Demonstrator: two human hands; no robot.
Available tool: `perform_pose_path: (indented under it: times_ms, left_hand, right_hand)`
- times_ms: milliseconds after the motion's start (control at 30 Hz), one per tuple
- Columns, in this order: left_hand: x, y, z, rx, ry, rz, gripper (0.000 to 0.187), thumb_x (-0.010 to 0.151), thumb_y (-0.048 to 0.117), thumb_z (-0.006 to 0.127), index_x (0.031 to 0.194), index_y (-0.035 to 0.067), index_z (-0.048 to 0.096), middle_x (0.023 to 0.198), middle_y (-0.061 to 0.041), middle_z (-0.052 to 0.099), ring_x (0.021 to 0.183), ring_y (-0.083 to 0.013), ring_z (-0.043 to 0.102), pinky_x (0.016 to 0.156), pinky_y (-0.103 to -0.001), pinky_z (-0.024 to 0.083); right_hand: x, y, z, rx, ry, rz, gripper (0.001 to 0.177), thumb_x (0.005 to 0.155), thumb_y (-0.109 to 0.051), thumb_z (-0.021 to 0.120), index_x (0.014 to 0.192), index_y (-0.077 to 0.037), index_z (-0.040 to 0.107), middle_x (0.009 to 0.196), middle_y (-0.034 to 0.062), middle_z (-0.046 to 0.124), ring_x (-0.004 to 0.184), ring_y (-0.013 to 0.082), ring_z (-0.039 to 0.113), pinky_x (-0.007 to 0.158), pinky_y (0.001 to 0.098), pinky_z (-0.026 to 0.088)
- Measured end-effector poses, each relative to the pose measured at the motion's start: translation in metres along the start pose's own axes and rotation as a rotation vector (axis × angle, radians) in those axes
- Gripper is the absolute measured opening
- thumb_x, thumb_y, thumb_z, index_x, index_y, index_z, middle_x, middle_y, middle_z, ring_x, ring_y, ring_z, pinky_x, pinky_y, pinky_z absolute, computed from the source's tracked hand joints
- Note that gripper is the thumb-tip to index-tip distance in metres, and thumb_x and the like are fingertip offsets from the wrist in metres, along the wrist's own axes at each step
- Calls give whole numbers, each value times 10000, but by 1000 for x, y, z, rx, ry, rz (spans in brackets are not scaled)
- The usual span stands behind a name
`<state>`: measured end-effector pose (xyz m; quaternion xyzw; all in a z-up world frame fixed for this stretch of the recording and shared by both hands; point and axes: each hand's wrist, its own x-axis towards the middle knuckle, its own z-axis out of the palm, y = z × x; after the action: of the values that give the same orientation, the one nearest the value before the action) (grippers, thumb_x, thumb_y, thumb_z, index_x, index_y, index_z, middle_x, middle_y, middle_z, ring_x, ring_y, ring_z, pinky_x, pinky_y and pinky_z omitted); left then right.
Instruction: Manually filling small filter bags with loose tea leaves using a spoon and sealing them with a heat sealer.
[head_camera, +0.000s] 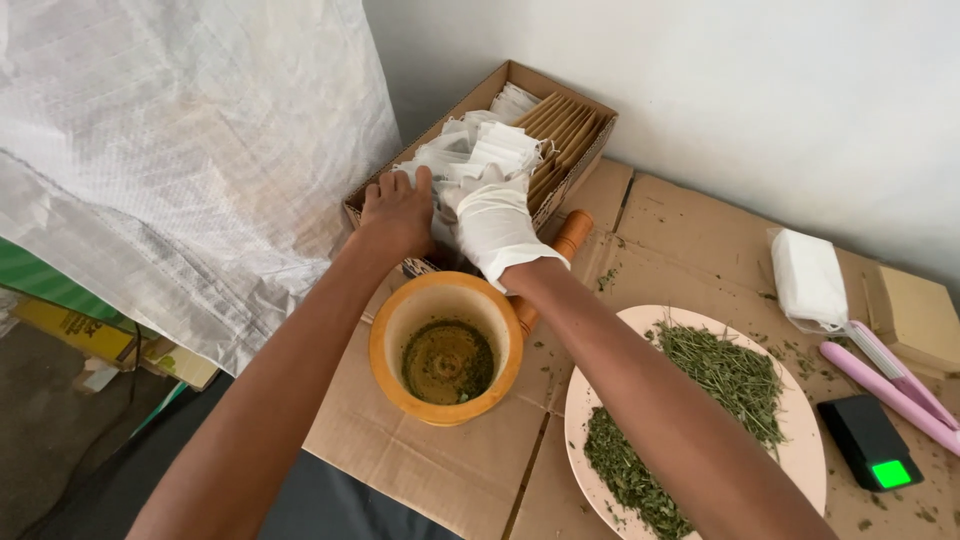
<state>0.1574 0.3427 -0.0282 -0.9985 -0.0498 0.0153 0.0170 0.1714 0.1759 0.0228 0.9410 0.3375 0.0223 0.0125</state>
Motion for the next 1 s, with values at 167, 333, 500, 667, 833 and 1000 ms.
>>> perform_pose_path:
  times_ms: [167, 333, 500, 667, 833, 1000]
  left_hand:
    - [-8, -6, -39, -28, -25, 25, 872, 761, 473, 881, 1373, 92, 391, 1376, -294, 570, 1375, -512, 457, 1123, -636, 350]
    - [-42, 5, -95, -59, 107, 106, 771, 796, 492, 919, 1290, 72, 501, 1307, -285, 615, 1345, -519, 526, 1092, -642, 402]
    - [-77, 66, -121, -90, 269, 305, 428, 944, 427, 813, 1187, 124, 632, 1201, -173, 642, 1279, -443, 587, 1027, -587, 484]
    - [-123, 164, -135, -106, 319, 488, 354, 1013, 330, 701, 1268, 85, 685, 1217, -172, 639, 1240, -405, 620, 1028, -539, 515]
    - [-151, 241, -94, -43, 361, 624, 413, 955, 397, 784, 1240, 119, 672, 1194, -149, 606, 1214, -369, 593, 1026, -498, 472]
    - [-161, 289, -59, -130, 288, 736, 403, 1002, 304, 806, 1300, 70, 669, 1137, -160, 612, 1141, -363, 646, 1003, -491, 511]
  right_hand:
    - [21, 14, 37, 113, -19, 77, 407, 964, -355, 726, 1352, -245, 779, 1425, 108, 765, 1483, 421, 591, 1169, 704, 436]
    - [-17, 20, -32, 82, 17, 114, 462, 853, -620, 771, 1248, -385, 722, 1242, -38, 701, 1373, 340, 542, 1100, 646, 413]
    - [-107, 56, -68, 246, 313, 146, 245, 931, -397, 668, 1164, -360, 737, 1121, -76, 675, 1293, 246, 556, 1132, 569, 386]
    - [-192, 136, -27, 186, 322, 44, 271, 961, -518, 728, 1122, -305, 682, 1126, -60, 641, 1216, 242, 565, 1020, 482, 461]
    - [-313, 169, -36, 276, 230, 62, 314, 1019, -379, 700, 1246, -162, 690, 1161, 112, 729, 1199, 394, 660, 970, 513, 563]
    - [-385, 190, -21, 557, 211, 155, 331, 1014, -343, 750, 1290, -161, 730, 1200, 167, 750, 1223, 448, 683, 959, 542, 595]
